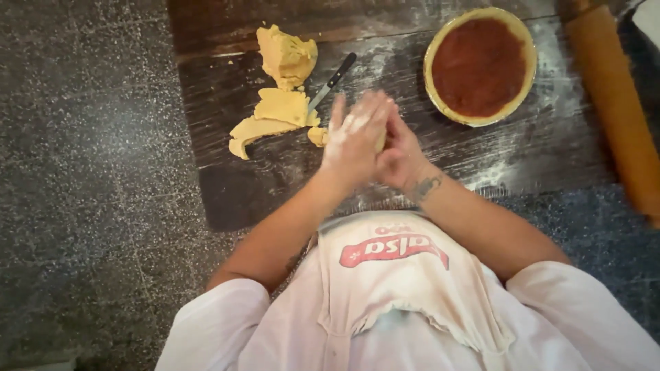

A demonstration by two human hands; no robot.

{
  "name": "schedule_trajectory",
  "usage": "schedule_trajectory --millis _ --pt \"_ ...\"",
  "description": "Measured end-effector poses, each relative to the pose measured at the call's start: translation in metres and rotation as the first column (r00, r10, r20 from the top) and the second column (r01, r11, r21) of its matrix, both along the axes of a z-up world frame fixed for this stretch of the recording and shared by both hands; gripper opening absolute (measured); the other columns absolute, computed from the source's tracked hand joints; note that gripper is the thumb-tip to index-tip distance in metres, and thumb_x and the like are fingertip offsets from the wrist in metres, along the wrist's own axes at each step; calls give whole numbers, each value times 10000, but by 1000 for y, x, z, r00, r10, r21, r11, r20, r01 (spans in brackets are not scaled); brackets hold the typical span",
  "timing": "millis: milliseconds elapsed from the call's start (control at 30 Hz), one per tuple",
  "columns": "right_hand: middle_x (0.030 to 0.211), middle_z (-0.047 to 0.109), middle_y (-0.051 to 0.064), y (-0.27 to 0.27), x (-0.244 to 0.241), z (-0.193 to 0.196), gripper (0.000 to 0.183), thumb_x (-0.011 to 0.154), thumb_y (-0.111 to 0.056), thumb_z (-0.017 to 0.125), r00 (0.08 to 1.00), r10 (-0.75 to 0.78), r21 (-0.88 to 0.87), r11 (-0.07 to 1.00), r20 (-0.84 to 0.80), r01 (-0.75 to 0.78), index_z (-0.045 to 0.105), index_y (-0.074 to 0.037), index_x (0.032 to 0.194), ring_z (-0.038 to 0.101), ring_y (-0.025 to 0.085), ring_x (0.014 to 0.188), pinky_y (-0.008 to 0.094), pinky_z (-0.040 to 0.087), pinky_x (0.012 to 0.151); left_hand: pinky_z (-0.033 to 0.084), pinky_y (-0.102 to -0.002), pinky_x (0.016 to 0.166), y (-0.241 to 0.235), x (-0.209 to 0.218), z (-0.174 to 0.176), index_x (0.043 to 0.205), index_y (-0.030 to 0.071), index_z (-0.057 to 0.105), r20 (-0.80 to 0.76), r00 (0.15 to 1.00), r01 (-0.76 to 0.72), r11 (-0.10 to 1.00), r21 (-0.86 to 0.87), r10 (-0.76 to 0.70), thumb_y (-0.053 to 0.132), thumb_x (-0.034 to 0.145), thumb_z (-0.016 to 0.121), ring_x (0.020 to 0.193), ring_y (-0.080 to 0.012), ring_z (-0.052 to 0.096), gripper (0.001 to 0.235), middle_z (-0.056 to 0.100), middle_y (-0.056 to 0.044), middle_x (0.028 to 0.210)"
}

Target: The person rolls small pieces of dough into thin strips and places them across a pie filled with red filling to form a lattice pattern. The person repeats this process, alternating directions to create a crisscross design on the pie surface.

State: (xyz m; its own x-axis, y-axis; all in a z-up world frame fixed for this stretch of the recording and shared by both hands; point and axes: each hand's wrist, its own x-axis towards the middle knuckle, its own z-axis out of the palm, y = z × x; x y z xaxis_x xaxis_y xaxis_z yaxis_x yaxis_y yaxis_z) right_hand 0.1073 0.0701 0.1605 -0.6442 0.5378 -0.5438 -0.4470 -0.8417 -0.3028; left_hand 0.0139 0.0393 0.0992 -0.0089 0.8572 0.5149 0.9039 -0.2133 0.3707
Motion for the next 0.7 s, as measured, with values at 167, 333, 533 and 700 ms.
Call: schedule_trajectory --millis 167,333,533,700 --pt "1150 693 54 9 13 -17 368 1039 -459 542 965 -97 63 994 245 84 665 -157 1210 672 231 1035 374 525 929 -55 -684 1246 -20 -8 62 1646 54 176 65 992 124 787 -605 -107 834 905 230 1603 -357 5 1077 100 -162 1736" --pt "567 518 48 14 6 -27 455 1063 -464 491 880 -133 239 971 457 23 563 -91 812 561 180 444 269 394 376 20 -630 1295 -34 -9 41 1588 -80 230 608 794 284 903 -322 -33 314 860 695 1583 -487 54 949 81 -326 1689" --pt "800 657 68 -2 -11 10 133 928 -209 697 784 -361 863 194 506 -467 802 -160 993 663 241 746 351 557 701 196 -531 1273 -31 -7 75 1646 162 267 741 -606 374 926 -57 290 713 1034 235 1538 -418 267 825 244 -192 1691" --pt "1655 336 177 2 -10 8 762 1058 -660 188 550 -662 447 -343 509 -826 426 -173 1594 292 426 1523 665 86 1166 523 -331 1030 -22 1 69 1316 215 684 659 -664 238 935 -262 354 724 990 454 1123 -184 689 647 706 -57 1293"
